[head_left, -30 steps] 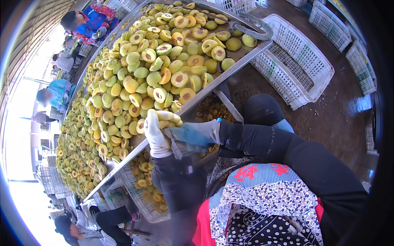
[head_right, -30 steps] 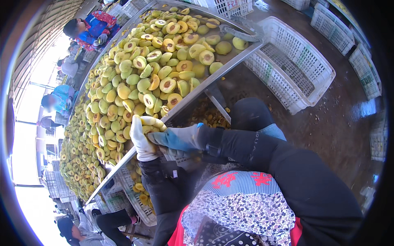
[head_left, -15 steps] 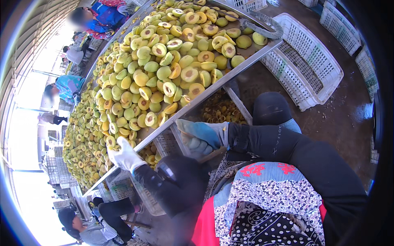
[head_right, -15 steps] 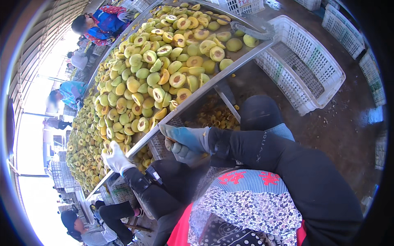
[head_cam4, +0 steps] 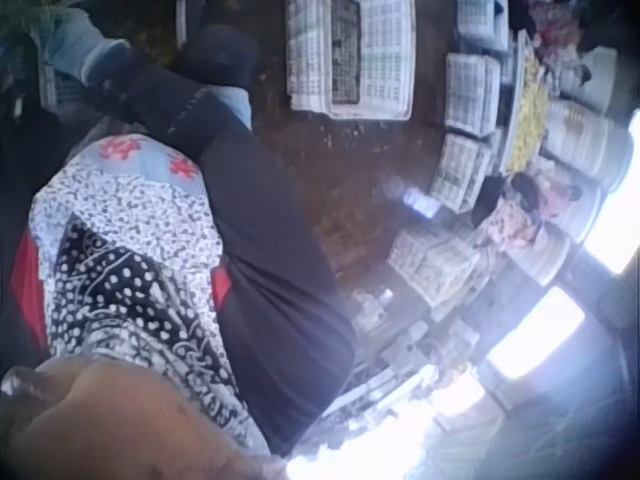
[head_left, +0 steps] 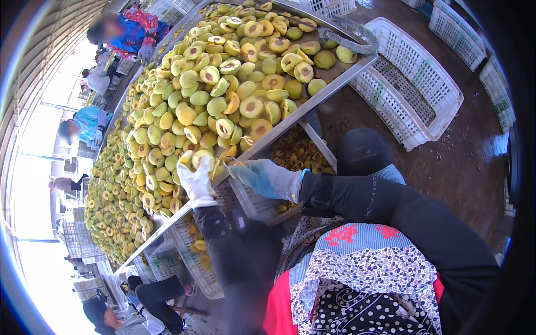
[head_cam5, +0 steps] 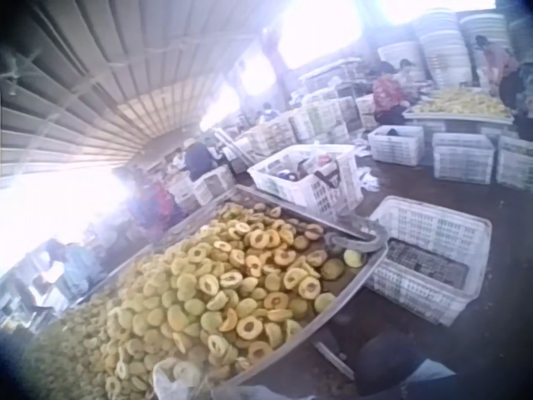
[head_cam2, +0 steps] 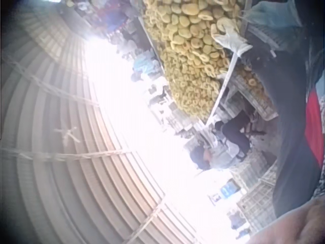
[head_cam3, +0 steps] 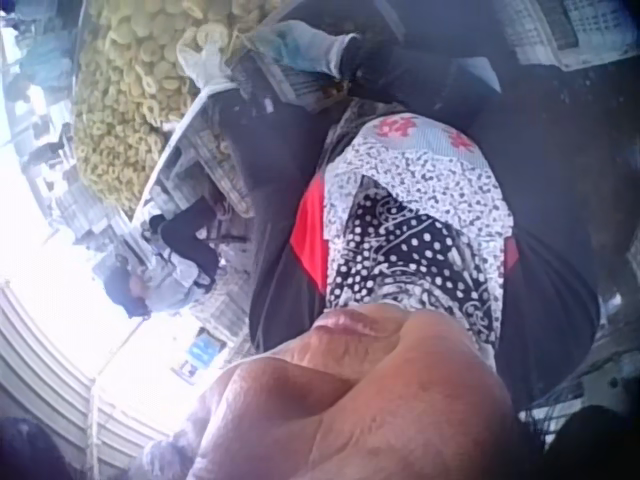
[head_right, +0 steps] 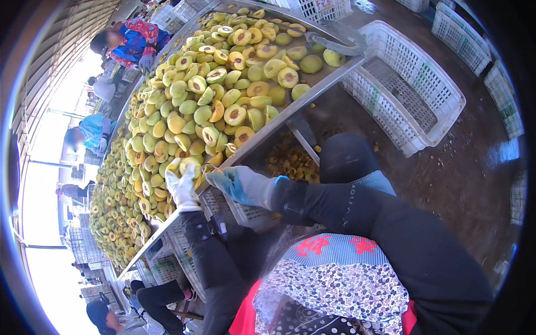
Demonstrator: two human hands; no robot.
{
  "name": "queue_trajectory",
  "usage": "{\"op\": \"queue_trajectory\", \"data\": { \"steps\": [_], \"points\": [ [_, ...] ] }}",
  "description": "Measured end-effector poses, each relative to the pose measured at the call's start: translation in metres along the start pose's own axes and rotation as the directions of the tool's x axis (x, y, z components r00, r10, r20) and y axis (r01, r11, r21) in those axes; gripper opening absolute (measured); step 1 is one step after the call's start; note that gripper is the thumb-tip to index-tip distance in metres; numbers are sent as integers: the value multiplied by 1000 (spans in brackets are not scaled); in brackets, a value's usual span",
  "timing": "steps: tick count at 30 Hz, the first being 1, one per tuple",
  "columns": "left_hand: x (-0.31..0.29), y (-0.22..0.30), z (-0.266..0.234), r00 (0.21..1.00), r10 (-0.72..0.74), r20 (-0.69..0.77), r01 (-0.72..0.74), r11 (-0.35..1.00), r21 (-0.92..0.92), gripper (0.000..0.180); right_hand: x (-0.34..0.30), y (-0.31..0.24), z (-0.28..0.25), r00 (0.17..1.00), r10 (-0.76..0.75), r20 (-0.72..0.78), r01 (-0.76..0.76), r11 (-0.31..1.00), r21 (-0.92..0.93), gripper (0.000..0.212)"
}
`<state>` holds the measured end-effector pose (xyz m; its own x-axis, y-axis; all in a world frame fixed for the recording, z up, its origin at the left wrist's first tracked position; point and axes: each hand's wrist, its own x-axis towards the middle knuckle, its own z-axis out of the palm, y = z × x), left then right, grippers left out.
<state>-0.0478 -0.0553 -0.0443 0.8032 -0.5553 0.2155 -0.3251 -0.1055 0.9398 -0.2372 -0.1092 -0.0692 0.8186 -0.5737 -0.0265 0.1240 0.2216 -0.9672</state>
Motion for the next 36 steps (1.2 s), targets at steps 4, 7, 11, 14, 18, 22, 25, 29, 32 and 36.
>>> {"op": "queue_trajectory", "data": {
  "steps": [4,7,11,14,18,22,25,29,32,36],
  "points": [
    [-25,41,10,969,-158,187,233,835,-498,32,-9,-25,-2,988,-150,-34,144,981,-133,39],
    [-43,48,14,914,-146,380,367,699,-614,26,-8,-40,-7,999,-29,-36,19,963,-268,42],
    [-52,32,26,921,-144,363,362,661,-657,34,-6,-31,-6,995,-75,-68,48,940,-338,46],
    [-56,41,39,934,-245,260,357,674,-647,46,-3,-23,-5,993,-99,-64,76,953,-293,49],
    [-60,48,39,931,-196,308,357,660,-661,45,-1,-16,-5,1000,-2,-4,1,928,-374,51],
    [-62,52,41,931,-216,295,350,761,-547,42,4,8,5,999,39,26,-35,992,-124,52],
    [-63,56,44,942,-234,241,324,824,-466,40,-2,2,4,996,62,63,-54,991,-121,53],
    [-68,63,48,980,-111,164,150,957,-250,38,-1,11,8,988,135,80,-135,991,-7,52],
    [-66,48,44,973,-81,218,168,892,-419,35,-4,1,6,990,-52,130,46,998,49,51],
    [-66,53,42,959,165,232,-97,956,-278,35,6,4,-4,941,240,240,-243,970,-20,57]
  ]
}}
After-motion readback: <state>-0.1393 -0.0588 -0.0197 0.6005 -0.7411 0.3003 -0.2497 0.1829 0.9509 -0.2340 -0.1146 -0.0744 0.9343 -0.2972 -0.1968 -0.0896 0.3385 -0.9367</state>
